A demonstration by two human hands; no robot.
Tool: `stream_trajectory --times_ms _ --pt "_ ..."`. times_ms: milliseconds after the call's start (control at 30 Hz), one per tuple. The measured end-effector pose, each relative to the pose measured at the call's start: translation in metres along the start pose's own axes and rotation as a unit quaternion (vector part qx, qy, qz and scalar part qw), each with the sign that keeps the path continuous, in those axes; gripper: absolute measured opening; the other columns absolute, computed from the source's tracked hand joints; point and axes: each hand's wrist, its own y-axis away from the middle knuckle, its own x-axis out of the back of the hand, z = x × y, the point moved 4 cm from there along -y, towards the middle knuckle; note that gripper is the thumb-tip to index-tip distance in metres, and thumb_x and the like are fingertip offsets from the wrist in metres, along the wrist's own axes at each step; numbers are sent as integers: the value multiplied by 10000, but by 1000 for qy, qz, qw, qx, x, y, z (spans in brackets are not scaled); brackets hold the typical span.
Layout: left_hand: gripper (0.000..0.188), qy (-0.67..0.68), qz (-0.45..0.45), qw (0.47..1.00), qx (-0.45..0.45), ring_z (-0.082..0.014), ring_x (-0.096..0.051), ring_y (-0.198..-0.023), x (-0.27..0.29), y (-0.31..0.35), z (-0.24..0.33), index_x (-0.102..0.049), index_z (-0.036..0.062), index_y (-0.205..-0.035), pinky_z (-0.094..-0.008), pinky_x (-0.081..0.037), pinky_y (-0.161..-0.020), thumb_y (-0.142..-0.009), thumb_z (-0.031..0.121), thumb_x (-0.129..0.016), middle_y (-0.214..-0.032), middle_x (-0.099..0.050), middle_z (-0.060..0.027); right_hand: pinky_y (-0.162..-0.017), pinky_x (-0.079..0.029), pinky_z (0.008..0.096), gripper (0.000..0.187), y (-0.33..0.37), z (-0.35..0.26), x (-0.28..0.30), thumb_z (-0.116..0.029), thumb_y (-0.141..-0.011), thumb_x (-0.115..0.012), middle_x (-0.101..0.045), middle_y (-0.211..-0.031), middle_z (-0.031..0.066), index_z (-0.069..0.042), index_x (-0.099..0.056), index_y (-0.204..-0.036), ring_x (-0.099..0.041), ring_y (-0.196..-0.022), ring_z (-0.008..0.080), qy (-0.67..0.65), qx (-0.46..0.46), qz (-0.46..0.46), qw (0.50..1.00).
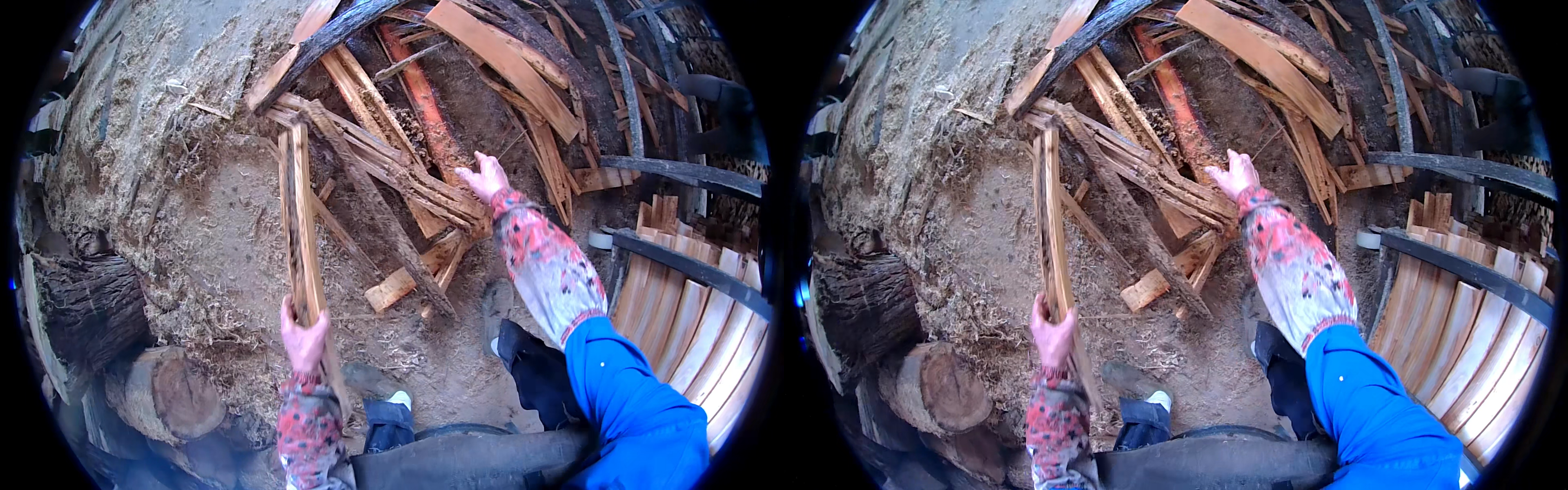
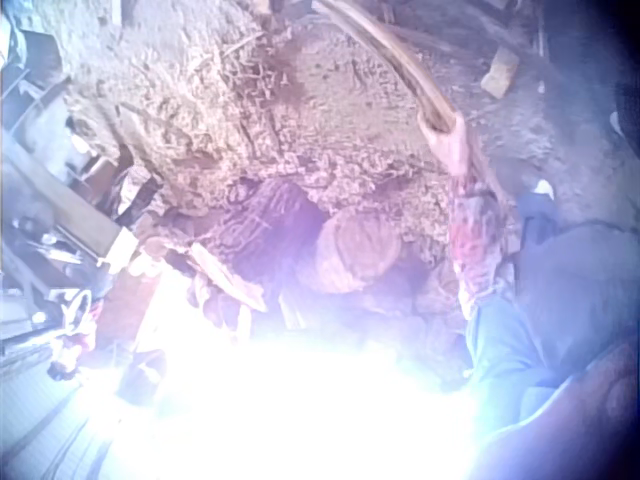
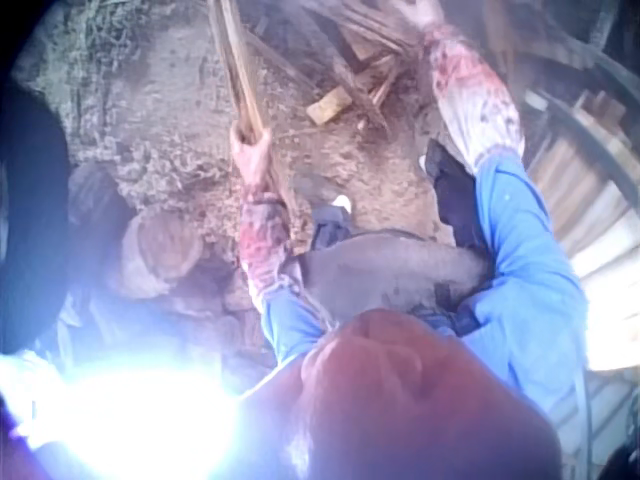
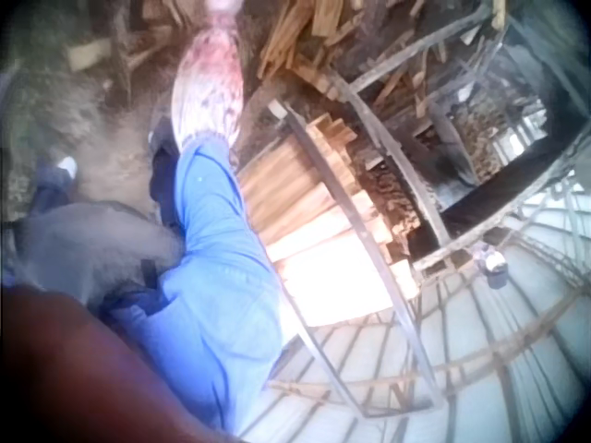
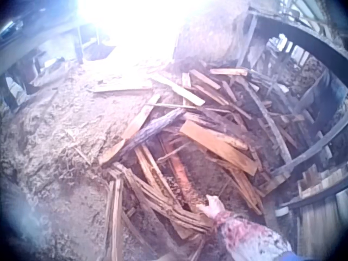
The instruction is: The person repeatedly picks up split firewood pieces from a pile on the floor and places them into a wheelbarrow. They also move wood from a green table into the wheelbarrow. The person handles the wood by hand without using tools.
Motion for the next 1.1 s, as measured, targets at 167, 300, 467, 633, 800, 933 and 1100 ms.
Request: stream_trajectory --times_ms 167,300,467,633,800,933,1100 --pt "706 139 -6 990 16 -214 -575 -1038 -80 -57 -2 -411 -86 -1293 -306 -461 -925 -725 103 -786 -1180 -561 -170 -923 -464 398 751 -28 -2 -23 -486 -673 -797 -621 -1102 255 54 -583 -1151 -599 -1058 341 -32 -49 -95 994" --pt "765 153 26 988 26 -206 -539 -1096 -110 -65 -12 -385 -101 -1323 -306 -429 -959 -721 110 -808 -1217 -538 -166 -801 -493 338 594 -32 10 -12 -381 -679 -839 -667 -943 145 36 -620 -1041 -630 -872 214 -157 -105 -156 969" --pt "749 220 39 974 33 -198 -529 -1094 -119 -74 -12 -387 -107 -1316 -298 -433 -943 -733 104 -808 -1215 -529 -158 -831 -494 325 453 -40 31 34 -304 -758 -775 -666 -949 133 30 -626 -1026 -623 -882 194 -188 -34 -150 970" --pt "687 211 39 976 28 -170 -578 -948 -123 -104 25 -415 -86 -1288 -276 -479 -831 -766 144 -798 -1091 -590 -133 -850 -488 400 370 -62 50 98 -265 -808 -700 -624 -985 173 -8 -628 -1064 -616 -930 312 99 152 26 983" --pt "675 200 39 979 24 -182 -586 -993 -141 -135 -5 -422 -97 -1280 -298 -477 -862 -796 207 -779 -1092 -615 -155 -843 -475 416 581 -47 -27 48 -501 -833 -638 -611 -1004 197 -5 -609 -1135 -601 -964 343 51 191 -144 970" --pt "653 172 102 979 23 -208 -588 -1031 -153 -144 -8 -452 -106 -1249 -307 -462 -892 -802 244 -775 -1167 -608 -172 -957 -449 394 764 -72 -44 -17 -593 -833 -586 -593 -1209 241 30 -528 -1272 -580 -1125 336 -89 59 -180 978" --pt "423 364 37 931 20 -141 -589 -949 -167 -140 9 -536 -14 -1156 -266 -463 -840 -844 189 -737 -1080 -628 -98 -894 -466 379 734 -55 -71 -44 -626 -836 -570 -667 -1058 204 16 -592 -1193 -633 -1013 296 -132 36 -275 952"
